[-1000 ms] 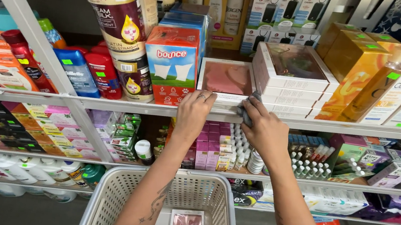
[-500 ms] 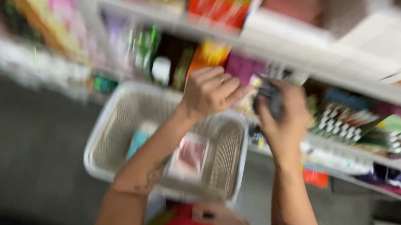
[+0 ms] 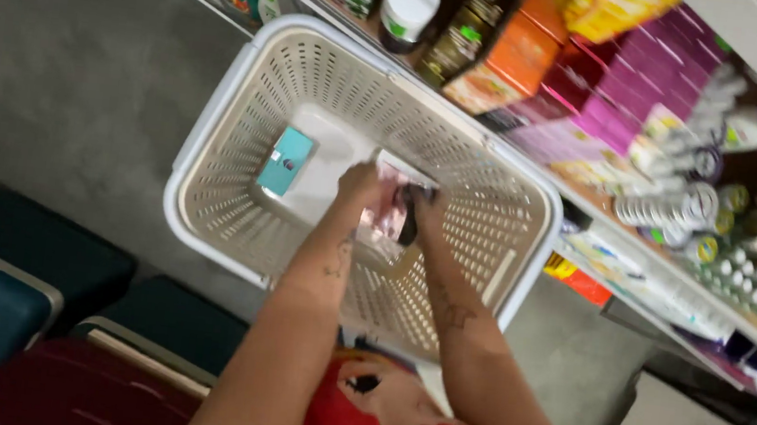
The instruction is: The person wipes the exterior of several white boxes with a gray cloth while holding them over a shopping basket. After wiping each box, the person places it onto a shelf among other products.
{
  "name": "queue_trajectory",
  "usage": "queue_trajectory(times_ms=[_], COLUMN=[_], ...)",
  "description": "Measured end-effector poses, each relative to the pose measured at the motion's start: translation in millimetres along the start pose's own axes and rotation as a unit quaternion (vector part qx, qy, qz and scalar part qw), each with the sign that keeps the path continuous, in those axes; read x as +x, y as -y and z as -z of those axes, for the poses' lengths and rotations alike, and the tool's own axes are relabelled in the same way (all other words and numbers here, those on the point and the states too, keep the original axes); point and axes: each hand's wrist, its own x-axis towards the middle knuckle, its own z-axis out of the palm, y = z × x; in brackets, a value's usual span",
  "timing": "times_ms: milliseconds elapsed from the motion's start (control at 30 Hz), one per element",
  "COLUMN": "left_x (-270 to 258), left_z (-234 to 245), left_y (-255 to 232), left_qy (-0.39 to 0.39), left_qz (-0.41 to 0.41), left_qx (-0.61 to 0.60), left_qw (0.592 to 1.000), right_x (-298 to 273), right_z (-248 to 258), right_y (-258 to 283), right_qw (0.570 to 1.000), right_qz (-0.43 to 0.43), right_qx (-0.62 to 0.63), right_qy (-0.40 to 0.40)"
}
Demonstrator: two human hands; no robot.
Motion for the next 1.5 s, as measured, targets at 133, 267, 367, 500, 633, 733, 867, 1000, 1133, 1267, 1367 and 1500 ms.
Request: queue_trajectory(times_ms=[133,267,367,500,633,733,867,1000,1133,1267,1367,1500], left_x=[150.1,152.3,112.3,98.1,67.0,79.6,79.7,-7.9,-136.4,-134.1,-124.1,-132.4], left_z=[-199.2,-227.8,-185.1,-146.6,-99.7,-67.4,-54.9,52.4,87.6,38.8,2.2,-40.3], left_y=[136.7,143.9,115.8,97.6,85.5,100.6,133.5,60.8,-9.5,-19.3,-49.5,-104.4], left_qy=[0.016,0.058,0.042,0.012,0.038,0.064,0.197,0.259,0.103,-0.069,-0.058,-0.102], left_qz=[0.164,0.197,0.184,0.175,0.143,0.056,-0.108,0.106,0.013,-0.016,-0.095,-0.246], left_qx=[-0.064,-0.153,-0.13,-0.117,-0.286,-0.291,-0.342,-0.088,0.048,-0.63,-0.688,-0.626], left_qw=[0.984,0.967,0.973,0.977,0.947,0.953,0.912,0.956,0.993,0.774,0.717,0.733], right_x=[25.4,23.6,15.0,-22.4,16.2,-4.6,-19.4,-16.1,-81.7,-128.1,-190.2,-236.7], right_z=[31.6,35.0,30.1,2.1,38.2,36.2,9.4,1.0,23.6,59.2,81.5,56.6], right_y=[-92.8,-113.3,-126.7,-62.6,-159.5,-113.9,-47.0,11.0,156.1,260.4,347.3,365.8], right_qw=[0.977,0.966,0.966,0.963,0.965,0.961,0.937,0.96,0.984,0.955,0.925,0.844], right_qz=[-0.193,-0.248,-0.246,-0.255,-0.228,-0.246,-0.173,-0.089,-0.02,0.233,0.365,0.517], right_qx=[-0.06,-0.069,-0.068,-0.064,-0.08,-0.087,-0.304,-0.258,-0.123,-0.137,-0.094,-0.003], right_qy=[-0.059,-0.026,-0.032,-0.056,-0.103,-0.097,0.02,0.068,0.129,0.12,0.044,0.142])
